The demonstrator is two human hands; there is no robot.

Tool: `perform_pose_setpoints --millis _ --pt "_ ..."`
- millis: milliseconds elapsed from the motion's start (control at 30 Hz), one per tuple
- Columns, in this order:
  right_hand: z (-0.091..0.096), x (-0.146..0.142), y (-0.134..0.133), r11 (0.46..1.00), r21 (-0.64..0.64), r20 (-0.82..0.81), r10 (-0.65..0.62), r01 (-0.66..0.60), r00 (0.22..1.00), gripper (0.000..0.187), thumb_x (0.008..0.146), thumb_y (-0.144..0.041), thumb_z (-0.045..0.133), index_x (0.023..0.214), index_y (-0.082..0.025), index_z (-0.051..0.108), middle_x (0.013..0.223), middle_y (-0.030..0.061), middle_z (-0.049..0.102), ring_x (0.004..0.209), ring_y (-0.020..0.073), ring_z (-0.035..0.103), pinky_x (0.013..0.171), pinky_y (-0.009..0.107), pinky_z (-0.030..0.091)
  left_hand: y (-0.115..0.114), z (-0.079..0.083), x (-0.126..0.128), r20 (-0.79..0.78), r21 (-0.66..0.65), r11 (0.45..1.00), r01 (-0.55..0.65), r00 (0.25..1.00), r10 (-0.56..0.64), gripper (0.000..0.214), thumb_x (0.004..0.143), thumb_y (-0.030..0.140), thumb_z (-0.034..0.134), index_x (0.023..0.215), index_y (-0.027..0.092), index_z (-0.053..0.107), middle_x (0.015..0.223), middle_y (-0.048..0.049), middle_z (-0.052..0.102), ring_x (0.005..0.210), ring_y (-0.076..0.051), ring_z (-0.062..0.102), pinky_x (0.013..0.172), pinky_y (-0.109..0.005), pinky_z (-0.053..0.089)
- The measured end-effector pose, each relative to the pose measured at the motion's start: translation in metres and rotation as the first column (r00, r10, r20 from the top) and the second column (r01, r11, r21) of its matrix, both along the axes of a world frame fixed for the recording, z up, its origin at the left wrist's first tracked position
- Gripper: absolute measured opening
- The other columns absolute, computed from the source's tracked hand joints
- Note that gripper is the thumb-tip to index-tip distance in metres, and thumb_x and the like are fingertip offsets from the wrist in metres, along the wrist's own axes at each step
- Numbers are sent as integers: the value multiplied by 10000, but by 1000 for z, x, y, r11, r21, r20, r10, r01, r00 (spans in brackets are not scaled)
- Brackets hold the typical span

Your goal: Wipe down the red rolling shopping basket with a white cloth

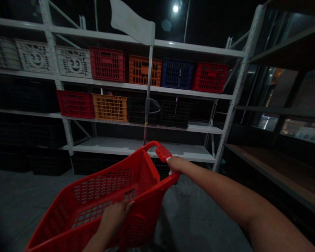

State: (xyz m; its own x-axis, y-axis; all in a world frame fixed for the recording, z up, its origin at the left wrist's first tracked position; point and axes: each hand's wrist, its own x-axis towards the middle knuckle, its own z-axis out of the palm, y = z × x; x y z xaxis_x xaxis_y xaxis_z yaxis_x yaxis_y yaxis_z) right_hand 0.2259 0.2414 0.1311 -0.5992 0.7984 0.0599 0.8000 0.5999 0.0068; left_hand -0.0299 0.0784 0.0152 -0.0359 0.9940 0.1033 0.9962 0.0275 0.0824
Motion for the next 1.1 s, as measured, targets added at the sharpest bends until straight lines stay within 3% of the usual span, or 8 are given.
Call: perform_pose_setpoints --millis 167,333,467,600,767,833,933,1100 --pt "7 5 10 998 -11 -254 58 -63 965 46 587 -121 651 582 -164 635 797 56 640 808 192 573 747 260 388 4 -4 1 4 -9 999 34 999 -34 512 890 443 155 963 191 595 811 -106 695 803 -241 651 696 -346 466" --pt "-1 2 26 999 -46 -579 -25 -2 815 27 653 -181 625 651 -163 644 850 50 603 817 178 531 746 274 368 5 -13 0 5 51 999 19 1000 -19 525 890 445 131 937 194 589 790 -108 697 757 -264 659 639 -370 480" --pt "-19 20 27 977 -210 -781 -189 34 596 189 646 -328 625 591 -150 590 567 -11 538 551 128 493 553 242 376 3 -14 0 3 61 998 -23 1000 23 531 888 451 138 938 182 594 760 -124 692 745 -277 659 624 -375 478" --pt "-48 34 6 956 -280 -910 -293 88 294 335 639 -490 569 668 -157 565 569 -11 537 497 122 478 479 229 360 7 -15 1 10 53 998 -38 999 37 530 887 456 145 961 187 595 763 -127 692 749 -267 659 624 -365 476" --pt "-98 -10 -46 925 -196 -980 -198 324 -27 320 723 -481 482 763 -169 538 712 14 536 650 149 497 600 258 396 11 -12 6 -10 44 999 -19 1000 20 527 889 449 144 983 182 588 775 -128 690 764 -253 657 653 -358 475" --pt "-117 -39 -70 900 -97 -995 -84 426 -48 239 735 -409 516 745 -173 548 778 32 541 737 172 509 691 287 409 10 -10 9 -5 32 999 -16 1000 16 532 888 452 141 974 181 591 781 -125 691 766 -249 657 659 -350 473" --pt "-135 -72 -97 877 7 -999 -17 480 45 184 802 -336 451 782 -192 565 904 84 546 878 218 510 822 360 394 5 -8 10 -4 50 999 -15 1000 15 551 886 459 125 973 180 592 774 -122 692 764 -251 656 658 -343 465" --pt "-122 -53 -90 863 -16 -996 -58 505 67 237 843 -346 377 880 -199 560 965 133 532 943 252 502 850 387 392 -3 -7 2 -26 62 998 -10 1000 11 556 883 470 122 957 193 598 802 -102 696 781 -246 651 661 -330 456"
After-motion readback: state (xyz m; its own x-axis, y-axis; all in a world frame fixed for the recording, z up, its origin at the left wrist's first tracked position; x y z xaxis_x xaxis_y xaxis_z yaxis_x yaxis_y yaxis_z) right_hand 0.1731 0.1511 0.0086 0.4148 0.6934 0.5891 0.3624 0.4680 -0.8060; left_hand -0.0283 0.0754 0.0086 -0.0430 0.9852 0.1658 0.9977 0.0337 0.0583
